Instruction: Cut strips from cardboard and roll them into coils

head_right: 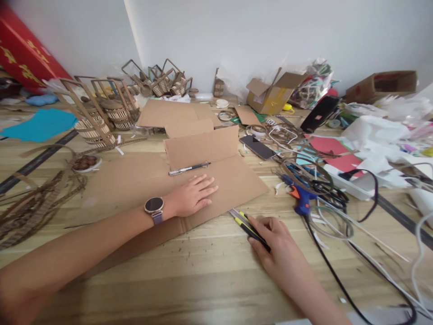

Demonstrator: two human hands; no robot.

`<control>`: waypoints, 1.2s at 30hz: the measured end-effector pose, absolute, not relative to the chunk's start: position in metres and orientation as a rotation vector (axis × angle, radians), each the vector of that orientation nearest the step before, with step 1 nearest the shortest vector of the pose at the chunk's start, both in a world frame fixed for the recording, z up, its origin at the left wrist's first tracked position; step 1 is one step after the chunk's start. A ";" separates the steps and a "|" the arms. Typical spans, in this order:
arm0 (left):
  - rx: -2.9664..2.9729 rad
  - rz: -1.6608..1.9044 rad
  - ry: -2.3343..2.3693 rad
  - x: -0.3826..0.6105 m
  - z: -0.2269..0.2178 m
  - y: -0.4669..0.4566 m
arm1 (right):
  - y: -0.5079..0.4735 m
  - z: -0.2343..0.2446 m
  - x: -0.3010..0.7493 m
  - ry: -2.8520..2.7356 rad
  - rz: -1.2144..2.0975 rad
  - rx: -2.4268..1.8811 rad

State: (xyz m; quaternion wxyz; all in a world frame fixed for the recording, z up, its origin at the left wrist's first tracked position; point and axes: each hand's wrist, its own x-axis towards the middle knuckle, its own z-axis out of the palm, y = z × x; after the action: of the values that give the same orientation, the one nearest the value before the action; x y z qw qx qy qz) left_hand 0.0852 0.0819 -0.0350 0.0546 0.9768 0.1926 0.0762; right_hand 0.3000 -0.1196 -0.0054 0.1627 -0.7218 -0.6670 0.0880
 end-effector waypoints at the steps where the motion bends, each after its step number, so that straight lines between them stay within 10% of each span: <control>1: 2.965 0.230 0.583 0.085 -0.035 0.082 | -0.120 -0.005 0.299 -1.912 0.241 -2.056; 36: 3.011 0.227 0.640 0.014 -0.028 0.072 | -0.115 -0.002 0.307 -1.929 0.381 -2.011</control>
State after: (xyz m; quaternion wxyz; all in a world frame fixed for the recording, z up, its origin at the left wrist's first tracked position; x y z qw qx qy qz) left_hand 0.0141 0.0720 -0.0282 0.0273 0.9752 0.2072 0.0735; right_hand 0.3067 -0.1149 -0.0017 0.1636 -0.7054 -0.6767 0.1336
